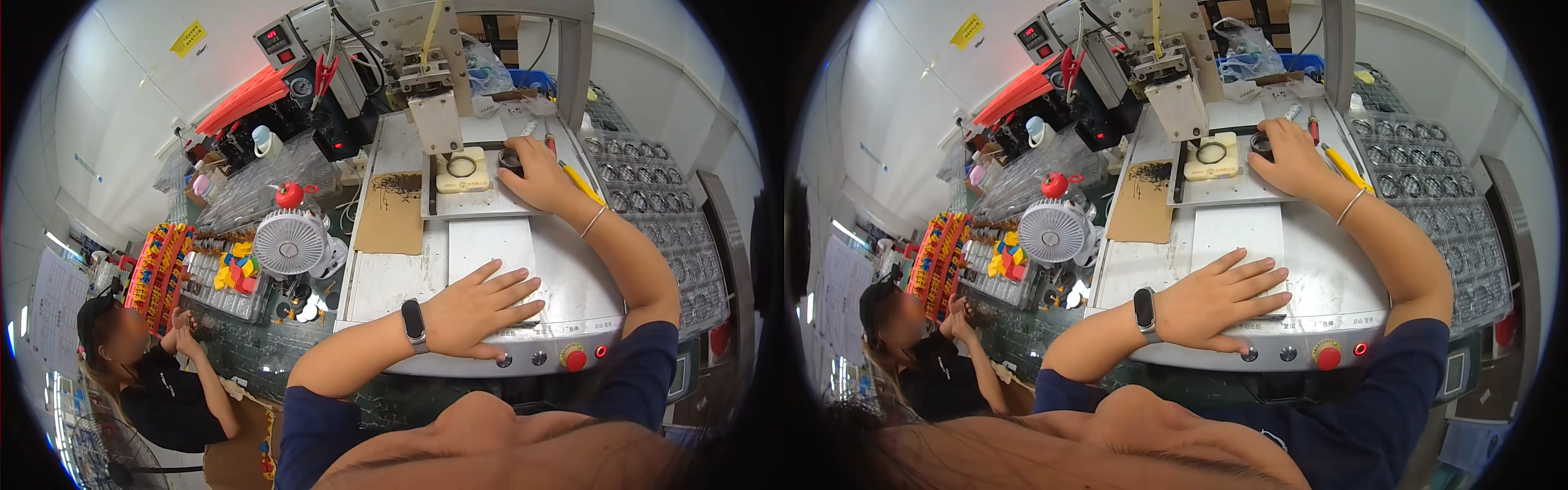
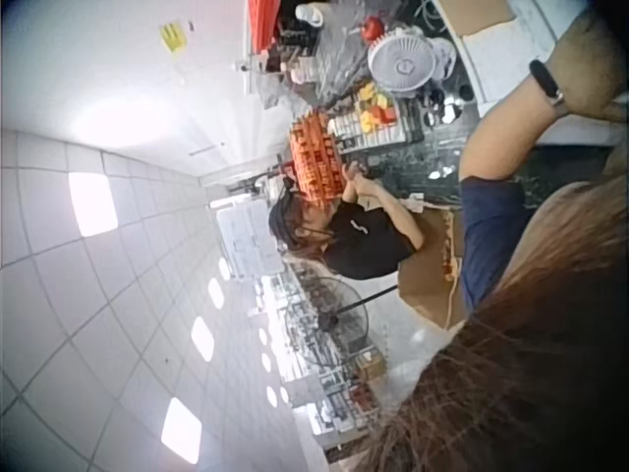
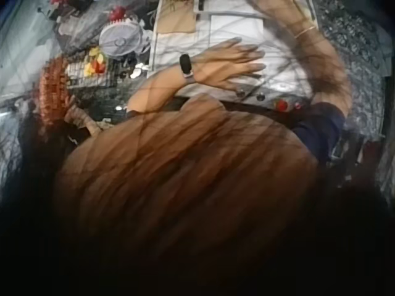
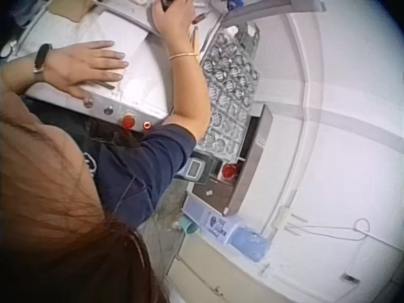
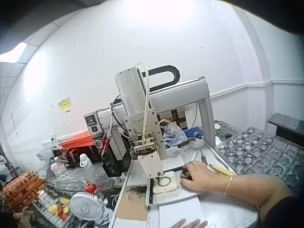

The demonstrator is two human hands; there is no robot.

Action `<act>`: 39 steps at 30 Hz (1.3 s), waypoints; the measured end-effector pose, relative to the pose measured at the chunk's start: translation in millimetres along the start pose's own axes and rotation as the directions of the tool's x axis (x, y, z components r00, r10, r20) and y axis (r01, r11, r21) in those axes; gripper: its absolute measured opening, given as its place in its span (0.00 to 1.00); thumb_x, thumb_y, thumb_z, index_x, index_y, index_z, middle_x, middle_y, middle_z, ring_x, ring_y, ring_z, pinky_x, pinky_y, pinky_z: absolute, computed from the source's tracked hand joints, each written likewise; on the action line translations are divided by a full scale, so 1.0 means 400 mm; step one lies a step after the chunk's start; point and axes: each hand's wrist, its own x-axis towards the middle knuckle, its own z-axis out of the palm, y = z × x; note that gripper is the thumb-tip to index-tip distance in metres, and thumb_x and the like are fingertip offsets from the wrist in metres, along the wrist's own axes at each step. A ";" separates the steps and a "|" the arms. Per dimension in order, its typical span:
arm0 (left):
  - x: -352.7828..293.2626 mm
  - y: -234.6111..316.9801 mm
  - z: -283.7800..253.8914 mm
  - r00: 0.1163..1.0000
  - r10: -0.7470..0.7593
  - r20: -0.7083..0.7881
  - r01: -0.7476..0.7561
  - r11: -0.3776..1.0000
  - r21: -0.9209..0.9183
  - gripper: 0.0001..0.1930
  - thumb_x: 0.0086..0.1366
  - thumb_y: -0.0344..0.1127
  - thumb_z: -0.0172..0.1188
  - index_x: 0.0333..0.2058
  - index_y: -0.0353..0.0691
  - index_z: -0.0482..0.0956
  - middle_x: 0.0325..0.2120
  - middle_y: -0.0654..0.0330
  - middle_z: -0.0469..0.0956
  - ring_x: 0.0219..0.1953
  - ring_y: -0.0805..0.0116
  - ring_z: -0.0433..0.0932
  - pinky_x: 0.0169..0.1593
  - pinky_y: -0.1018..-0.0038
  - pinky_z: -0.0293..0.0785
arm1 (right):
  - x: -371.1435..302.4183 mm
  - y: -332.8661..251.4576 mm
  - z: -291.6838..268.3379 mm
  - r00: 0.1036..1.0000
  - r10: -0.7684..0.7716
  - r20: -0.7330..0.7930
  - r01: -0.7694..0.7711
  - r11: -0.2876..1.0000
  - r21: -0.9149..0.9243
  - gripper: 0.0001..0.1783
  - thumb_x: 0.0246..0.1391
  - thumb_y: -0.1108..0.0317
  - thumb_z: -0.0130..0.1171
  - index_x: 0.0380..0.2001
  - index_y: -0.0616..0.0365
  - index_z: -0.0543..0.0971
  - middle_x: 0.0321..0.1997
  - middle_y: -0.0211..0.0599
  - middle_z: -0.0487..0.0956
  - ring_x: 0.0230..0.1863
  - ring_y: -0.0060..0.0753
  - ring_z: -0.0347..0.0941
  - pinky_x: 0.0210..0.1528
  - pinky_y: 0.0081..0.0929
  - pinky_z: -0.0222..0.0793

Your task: Assembling small circular electronic components using a manual press machine.

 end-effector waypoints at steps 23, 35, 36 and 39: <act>0.002 0.002 -0.003 1.000 -0.011 0.013 0.010 1.000 0.007 0.44 0.57 0.60 0.59 0.66 0.45 0.55 0.67 0.50 0.54 0.69 0.52 0.52 0.69 0.51 0.46 | -0.011 -0.024 -0.013 1.000 -0.010 0.012 0.010 0.998 -0.061 0.29 0.50 0.56 0.57 0.51 0.67 0.70 0.49 0.51 0.73 0.54 0.51 0.67 0.59 0.42 0.59; 0.002 0.001 0.006 0.999 0.006 -0.034 -0.006 1.000 0.010 0.44 0.54 0.57 0.63 0.65 0.42 0.57 0.66 0.48 0.55 0.69 0.53 0.54 0.69 0.50 0.47 | 0.006 0.001 -0.001 0.999 0.026 0.025 -0.025 0.999 -0.020 0.29 0.50 0.56 0.57 0.51 0.66 0.71 0.51 0.50 0.73 0.57 0.49 0.66 0.61 0.41 0.58; 0.002 0.001 0.006 0.999 0.006 -0.034 -0.006 1.000 0.010 0.44 0.54 0.57 0.63 0.65 0.42 0.57 0.66 0.48 0.55 0.69 0.53 0.54 0.69 0.50 0.47 | 0.007 0.004 0.000 1.000 0.024 0.020 -0.023 1.000 -0.015 0.29 0.50 0.56 0.57 0.51 0.66 0.71 0.51 0.50 0.73 0.57 0.49 0.66 0.61 0.41 0.58; 0.002 0.000 0.008 0.999 0.007 -0.036 -0.007 1.000 0.011 0.44 0.54 0.57 0.63 0.64 0.42 0.57 0.66 0.48 0.56 0.69 0.53 0.54 0.69 0.50 0.47 | 0.014 0.016 0.005 1.000 0.023 0.021 -0.023 1.000 -0.010 0.29 0.50 0.56 0.57 0.51 0.66 0.71 0.51 0.50 0.73 0.57 0.49 0.66 0.62 0.40 0.58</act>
